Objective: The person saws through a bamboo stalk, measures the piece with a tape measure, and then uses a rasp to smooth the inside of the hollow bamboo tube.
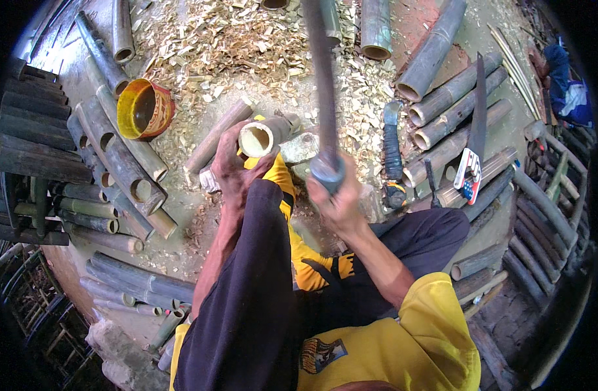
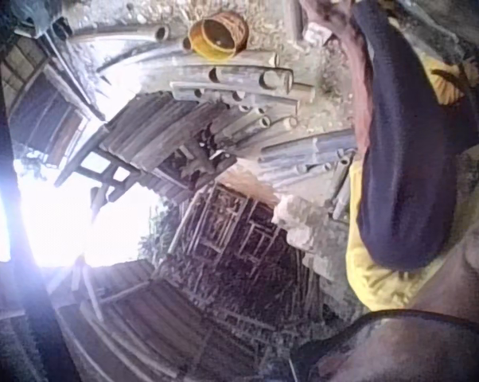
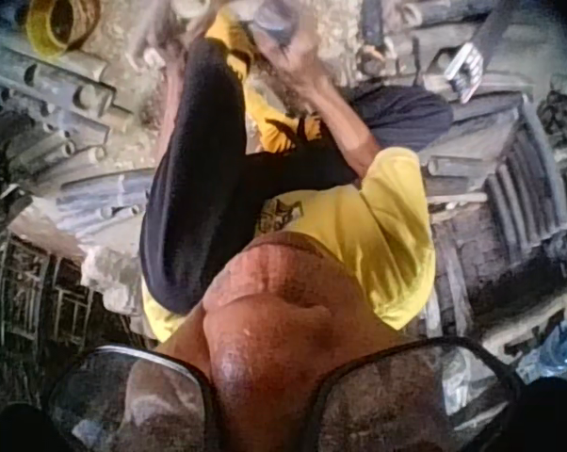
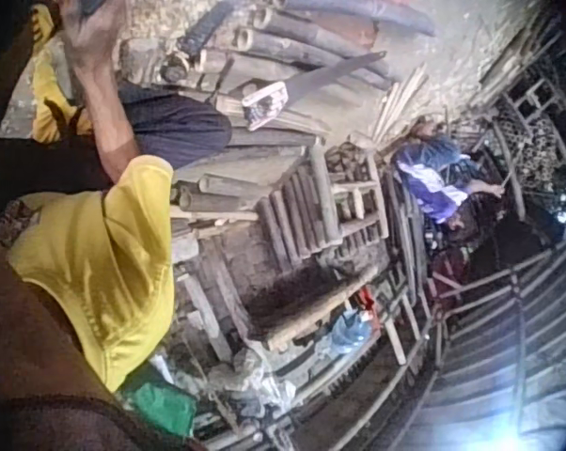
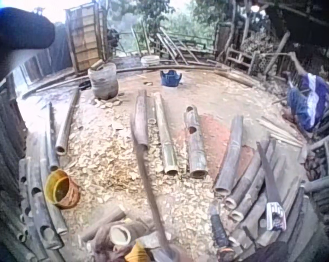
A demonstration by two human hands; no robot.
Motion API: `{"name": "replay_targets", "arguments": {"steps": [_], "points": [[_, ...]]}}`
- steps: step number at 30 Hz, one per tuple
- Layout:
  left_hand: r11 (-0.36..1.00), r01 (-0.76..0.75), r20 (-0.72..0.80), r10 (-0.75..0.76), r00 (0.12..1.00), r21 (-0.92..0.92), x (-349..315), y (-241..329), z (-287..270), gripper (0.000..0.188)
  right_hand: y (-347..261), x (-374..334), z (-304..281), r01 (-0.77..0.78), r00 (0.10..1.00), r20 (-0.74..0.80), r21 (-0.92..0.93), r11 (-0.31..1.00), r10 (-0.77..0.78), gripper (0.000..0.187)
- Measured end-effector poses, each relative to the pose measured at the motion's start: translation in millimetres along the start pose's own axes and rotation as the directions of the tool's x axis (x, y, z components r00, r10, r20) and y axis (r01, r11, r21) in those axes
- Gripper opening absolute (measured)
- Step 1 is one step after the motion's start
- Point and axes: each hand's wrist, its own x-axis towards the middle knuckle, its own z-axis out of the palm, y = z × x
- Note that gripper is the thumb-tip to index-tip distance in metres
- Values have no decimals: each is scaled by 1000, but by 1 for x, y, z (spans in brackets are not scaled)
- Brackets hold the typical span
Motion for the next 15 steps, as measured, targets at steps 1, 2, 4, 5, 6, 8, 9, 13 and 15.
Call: {"name": "replay_targets", "arguments": {"steps": [1, 2, 4, 5, 6, 8, 9, 13, 15], "points": [[997, 14, -21, -15, 1000, -78, -2, -1, 5, 53, 22, 5, 5, -128, 987, 89, -79, 989, 135, 48], [989, 22, -46, -29, 999, -145, -3, -4, 6, 53, 30, 14, 12, -240, 949, 171, -158, 958, 266, 48], [985, 64, -41, -71, 997, -159, -3, -10, 5, 52, 40, 17, 13, -192, 959, 179, -155, 969, 219, 47], [990, 104, -17, -107, 994, -96, 0, -7, 0, 52, 31, 21, 11, -211, 951, 205, -121, 970, 233, 47], [989, 148, 9, -147, 989, -30, 0, -4, -5, 51, 17, 22, 8, -236, 940, 233, -86, 968, 250, 47], [999, 18, -35, -19, 999, -28, 1, -4, -4, 52, -18, 18, -3, -181, 971, 164, 41, 983, 172, 46], [995, -33, -78, 26, 997, -95, -3, -10, -1, 53, -32, 13, -6, -90, 993, 79, 92, 992, 83, 45], [956, 107, -24, -118, 993, -272, -10, -3, 8, 56, -5, 9, 3, 126, 990, -74, 50, 991, -122, 44], [976, 13, -43, -22, 999, -217, -6, 5, 9, 56, 6, 27, 3, -370, 873, 236, -249, 895, 427, 42]]}}
